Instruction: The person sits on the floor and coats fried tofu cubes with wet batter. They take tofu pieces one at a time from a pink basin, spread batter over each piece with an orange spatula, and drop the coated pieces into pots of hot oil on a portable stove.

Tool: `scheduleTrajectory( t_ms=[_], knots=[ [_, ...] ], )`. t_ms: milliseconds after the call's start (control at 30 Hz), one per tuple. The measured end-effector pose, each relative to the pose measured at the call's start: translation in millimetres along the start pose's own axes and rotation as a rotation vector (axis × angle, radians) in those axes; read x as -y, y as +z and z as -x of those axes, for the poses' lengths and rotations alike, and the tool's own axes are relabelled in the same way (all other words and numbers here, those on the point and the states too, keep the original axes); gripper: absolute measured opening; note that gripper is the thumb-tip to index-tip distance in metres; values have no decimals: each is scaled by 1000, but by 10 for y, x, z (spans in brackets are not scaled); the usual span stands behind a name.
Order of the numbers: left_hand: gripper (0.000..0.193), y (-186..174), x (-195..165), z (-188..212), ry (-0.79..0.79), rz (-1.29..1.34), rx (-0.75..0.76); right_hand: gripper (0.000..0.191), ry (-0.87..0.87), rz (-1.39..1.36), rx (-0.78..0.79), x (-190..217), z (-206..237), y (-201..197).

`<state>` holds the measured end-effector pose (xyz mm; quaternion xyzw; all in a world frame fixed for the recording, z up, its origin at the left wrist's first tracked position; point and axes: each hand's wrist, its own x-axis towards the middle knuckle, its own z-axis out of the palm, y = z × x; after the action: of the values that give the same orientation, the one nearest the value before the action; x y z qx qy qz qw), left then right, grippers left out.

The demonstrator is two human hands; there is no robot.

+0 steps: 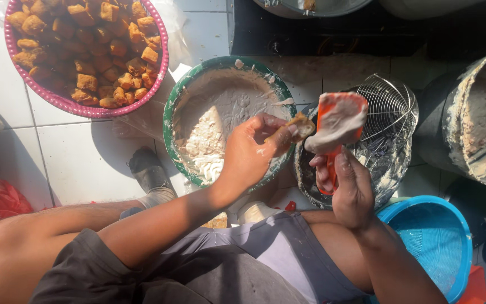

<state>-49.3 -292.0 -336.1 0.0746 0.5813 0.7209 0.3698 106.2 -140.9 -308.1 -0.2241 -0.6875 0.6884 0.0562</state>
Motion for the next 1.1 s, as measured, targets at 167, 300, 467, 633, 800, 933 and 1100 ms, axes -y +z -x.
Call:
scheduleTrajectory(
  t_ms=[167,300,467,633,800,933,1100],
  knots=[
    [34,78,-145,254,234,18,114,36,-37,159,-53,-19,-32,48],
    [49,8,-243,290,96,205,246,30,-153,298,0,27,-82,69],
    [66,-199,-322,228,136,500,422,28,-329,638,-85,147,-111,32],
    [73,-273,-285,182,355,228,479,27,-404,679,-200,227,-17,57],
    [45,-304,-132,98,456,-52,292,27,-572,986,-266,269,72,146],
    [35,-341,206,-73,361,210,170,24,-490,1071,-311,311,61,14],
    [40,-330,680,-614,31,45,-193,19,-418,637,-352,353,90,-250]
  ],
)
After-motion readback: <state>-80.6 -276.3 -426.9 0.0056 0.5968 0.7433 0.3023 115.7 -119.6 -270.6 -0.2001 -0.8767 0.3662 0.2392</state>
